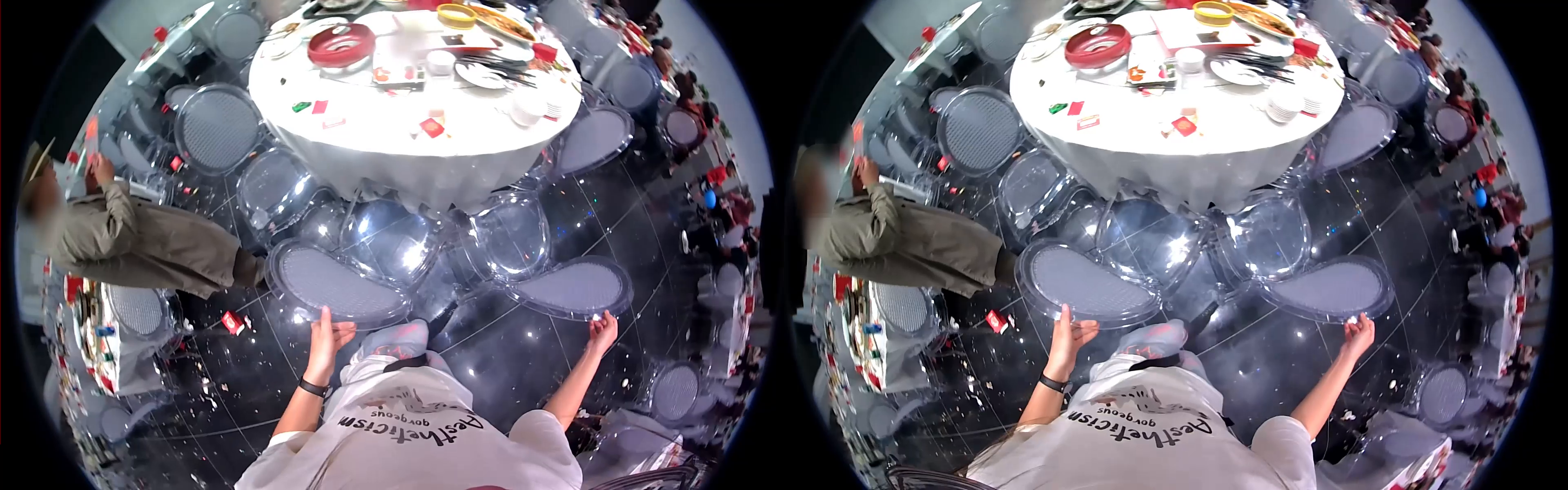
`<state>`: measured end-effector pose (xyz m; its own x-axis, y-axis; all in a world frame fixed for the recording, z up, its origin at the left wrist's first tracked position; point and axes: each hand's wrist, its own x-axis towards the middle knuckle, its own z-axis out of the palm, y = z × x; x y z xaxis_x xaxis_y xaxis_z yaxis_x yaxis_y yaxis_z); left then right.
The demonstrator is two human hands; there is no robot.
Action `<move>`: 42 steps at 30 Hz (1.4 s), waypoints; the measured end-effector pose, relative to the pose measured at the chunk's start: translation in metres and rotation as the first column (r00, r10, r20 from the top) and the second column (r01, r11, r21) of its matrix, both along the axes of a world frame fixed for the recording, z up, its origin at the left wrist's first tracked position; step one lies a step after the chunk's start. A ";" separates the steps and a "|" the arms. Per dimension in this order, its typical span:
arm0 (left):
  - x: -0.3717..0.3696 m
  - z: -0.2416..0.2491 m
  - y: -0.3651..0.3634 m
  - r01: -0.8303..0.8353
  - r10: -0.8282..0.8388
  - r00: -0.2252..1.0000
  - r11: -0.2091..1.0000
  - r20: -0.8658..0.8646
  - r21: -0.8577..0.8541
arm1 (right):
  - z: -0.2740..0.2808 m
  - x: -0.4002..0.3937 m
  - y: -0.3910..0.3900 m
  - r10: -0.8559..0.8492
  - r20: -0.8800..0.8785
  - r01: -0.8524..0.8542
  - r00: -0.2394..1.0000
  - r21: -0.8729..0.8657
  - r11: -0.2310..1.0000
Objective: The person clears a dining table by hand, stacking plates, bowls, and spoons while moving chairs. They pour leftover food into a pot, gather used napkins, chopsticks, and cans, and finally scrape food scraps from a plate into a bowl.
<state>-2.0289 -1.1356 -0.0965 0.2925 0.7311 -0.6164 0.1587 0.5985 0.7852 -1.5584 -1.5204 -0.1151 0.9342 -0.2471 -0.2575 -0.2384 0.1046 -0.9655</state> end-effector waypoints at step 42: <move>0.017 0.064 0.158 0.738 -0.865 0.407 0.122 -0.293 0.663 | -0.135 -0.383 0.310 0.108 0.016 -0.108 0.994 -0.009 0.994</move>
